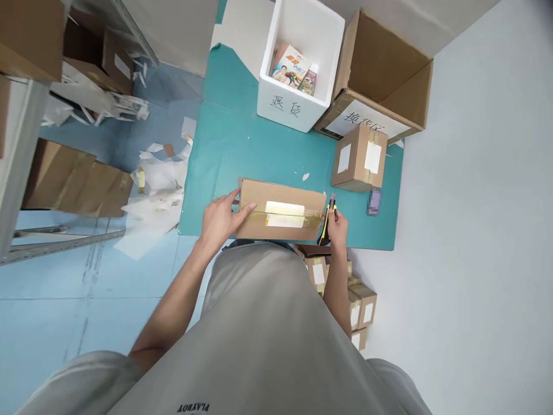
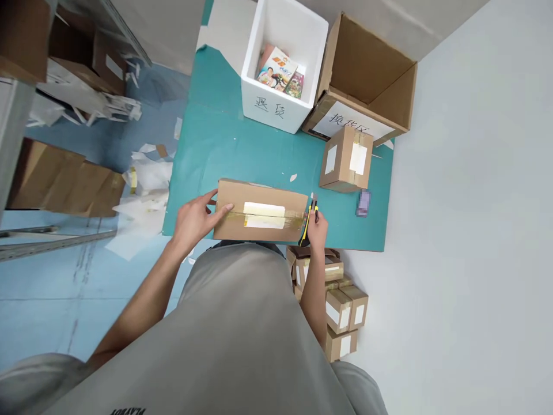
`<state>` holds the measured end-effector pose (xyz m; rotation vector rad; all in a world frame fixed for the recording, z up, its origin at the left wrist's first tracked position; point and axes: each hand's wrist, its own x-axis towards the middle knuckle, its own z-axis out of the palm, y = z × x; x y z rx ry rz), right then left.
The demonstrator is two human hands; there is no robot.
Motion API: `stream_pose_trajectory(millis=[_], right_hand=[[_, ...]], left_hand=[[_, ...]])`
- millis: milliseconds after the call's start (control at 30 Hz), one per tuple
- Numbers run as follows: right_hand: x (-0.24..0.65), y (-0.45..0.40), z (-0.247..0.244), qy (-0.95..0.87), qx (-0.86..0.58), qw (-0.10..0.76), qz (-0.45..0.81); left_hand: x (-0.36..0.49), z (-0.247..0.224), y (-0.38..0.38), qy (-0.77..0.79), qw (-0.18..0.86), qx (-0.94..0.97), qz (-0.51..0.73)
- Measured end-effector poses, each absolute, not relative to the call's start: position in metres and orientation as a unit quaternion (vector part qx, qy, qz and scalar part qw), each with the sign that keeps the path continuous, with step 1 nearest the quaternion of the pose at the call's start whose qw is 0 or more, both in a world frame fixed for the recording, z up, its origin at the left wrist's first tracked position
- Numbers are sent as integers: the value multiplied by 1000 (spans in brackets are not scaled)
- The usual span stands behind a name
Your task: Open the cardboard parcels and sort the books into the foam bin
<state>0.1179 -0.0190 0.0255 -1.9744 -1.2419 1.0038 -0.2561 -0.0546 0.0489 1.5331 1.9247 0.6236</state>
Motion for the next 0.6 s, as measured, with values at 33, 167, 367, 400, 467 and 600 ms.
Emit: stream_pose_trajectory(millis=[33, 167, 367, 400, 467, 600], right_hand=[[115, -18, 24, -489, -748, 274, 356], [101, -13, 20, -559, -752, 207, 282], [57, -19, 58, -622, -727, 211, 200], [45, -19, 65, -647, -706, 195, 211], [21, -19, 73, -708, -646, 139, 248], [-30, -17, 72, -802, -533, -22, 268]], left_hand=[[-258, 40, -53, 724, 310, 577, 217], [-261, -2, -54, 713, 353, 566, 216], [-273, -27, -72, 629, 374, 587, 347], [-276, -30, -74, 625, 390, 575, 355], [-280, -37, -76, 607, 445, 545, 368], [-286, -55, -77, 552, 536, 507, 388]])
